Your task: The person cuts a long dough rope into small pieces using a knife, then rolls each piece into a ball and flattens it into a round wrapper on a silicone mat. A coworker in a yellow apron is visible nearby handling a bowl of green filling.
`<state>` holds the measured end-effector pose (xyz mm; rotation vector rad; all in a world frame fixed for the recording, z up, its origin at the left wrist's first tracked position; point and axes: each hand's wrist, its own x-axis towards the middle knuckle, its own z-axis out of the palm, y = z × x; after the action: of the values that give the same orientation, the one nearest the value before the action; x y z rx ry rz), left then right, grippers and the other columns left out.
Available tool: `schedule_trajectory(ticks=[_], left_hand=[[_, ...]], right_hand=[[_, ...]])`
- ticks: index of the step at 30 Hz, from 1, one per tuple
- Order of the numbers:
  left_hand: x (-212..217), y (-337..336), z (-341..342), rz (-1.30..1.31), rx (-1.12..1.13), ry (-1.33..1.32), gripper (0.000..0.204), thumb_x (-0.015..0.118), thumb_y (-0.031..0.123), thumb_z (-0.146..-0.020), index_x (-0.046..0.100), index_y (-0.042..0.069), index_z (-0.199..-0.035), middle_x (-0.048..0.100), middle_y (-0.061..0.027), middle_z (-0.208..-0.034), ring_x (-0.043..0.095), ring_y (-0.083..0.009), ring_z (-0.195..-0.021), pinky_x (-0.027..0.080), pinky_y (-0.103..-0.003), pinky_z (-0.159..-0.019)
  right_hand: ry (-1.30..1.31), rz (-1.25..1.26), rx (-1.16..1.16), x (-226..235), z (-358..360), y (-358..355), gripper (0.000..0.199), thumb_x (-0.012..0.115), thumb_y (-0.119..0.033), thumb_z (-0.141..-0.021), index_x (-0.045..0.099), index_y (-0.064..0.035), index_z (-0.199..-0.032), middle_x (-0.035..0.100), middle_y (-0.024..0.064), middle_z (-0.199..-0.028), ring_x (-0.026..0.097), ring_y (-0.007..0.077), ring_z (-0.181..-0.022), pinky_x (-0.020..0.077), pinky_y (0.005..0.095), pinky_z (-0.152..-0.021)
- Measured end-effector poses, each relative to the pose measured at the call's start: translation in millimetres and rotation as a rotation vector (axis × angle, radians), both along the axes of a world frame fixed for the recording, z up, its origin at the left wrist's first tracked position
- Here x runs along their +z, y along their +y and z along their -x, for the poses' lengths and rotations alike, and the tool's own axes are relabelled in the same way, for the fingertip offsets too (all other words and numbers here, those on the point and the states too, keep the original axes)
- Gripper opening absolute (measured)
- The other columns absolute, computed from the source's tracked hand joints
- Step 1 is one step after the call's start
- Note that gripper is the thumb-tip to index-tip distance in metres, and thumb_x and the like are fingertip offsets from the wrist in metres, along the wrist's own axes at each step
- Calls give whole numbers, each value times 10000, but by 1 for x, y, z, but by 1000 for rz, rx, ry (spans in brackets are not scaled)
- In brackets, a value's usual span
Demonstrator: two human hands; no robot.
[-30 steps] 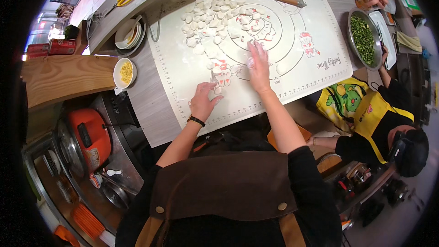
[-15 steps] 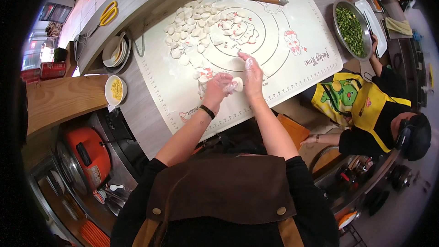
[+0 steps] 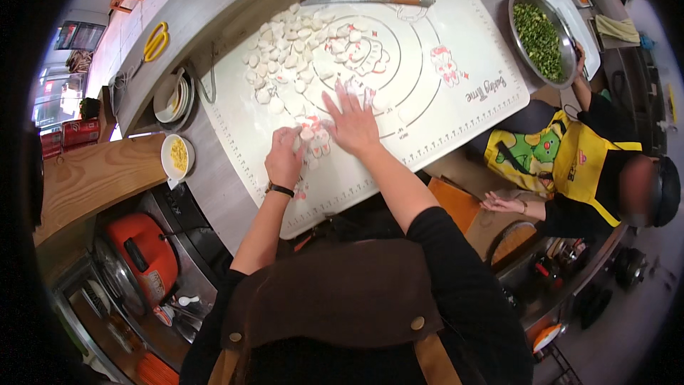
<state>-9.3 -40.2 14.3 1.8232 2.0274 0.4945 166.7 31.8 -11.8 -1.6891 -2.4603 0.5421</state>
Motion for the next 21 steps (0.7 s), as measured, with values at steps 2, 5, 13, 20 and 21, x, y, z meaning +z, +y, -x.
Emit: schedule_trajectory(ticks=[2,5,13,20,21], left_hand=[[-13,-3,4,52,-50,-13,343,695,164,-814,658,227,-1149,534,-17,-1206,633,-251,-825,525,-379,-675],[-13,-3,1,52,29,-18,377,719,188,-809,653,241,-1176,514,-21,-1223,625,-239,-799,524,-373,-664],[-16,-4,7,32,16,-13,285,739,221,-782,676,227,-1060,508,8,-1242,626,-207,-760,522,-356,-627],[-16,-27,33,25,-12,-83,316,731,223,-788,640,180,-1088,596,-9,-1110,639,-240,-906,524,-351,-705],[-14,-26,35,35,-41,-106,316,729,221,-792,638,182,-1092,601,-3,-1109,639,-236,-907,524,-351,-707]], right_hand=[[-118,-55,118,-8,-12,-14,586,445,-404,-958,304,-228,-1499,253,58,-1570,269,301,-1421,87,608,-1158],[-293,83,69,9,-44,-35,526,363,-406,-996,291,-305,-1507,210,13,-1594,142,326,-1473,27,681,-1126],[-156,-274,-42,3,-40,-26,559,519,-351,-932,392,-203,-1455,373,103,-1500,324,410,-1362,252,567,-1118],[378,58,456,-9,9,-78,230,639,-143,-824,658,-63,-1039,596,118,-1078,559,318,-1015,492,376,-877],[387,22,348,-14,1,-76,234,640,-132,-822,655,-65,-1046,594,121,-1071,557,319,-1016,495,373,-871]])
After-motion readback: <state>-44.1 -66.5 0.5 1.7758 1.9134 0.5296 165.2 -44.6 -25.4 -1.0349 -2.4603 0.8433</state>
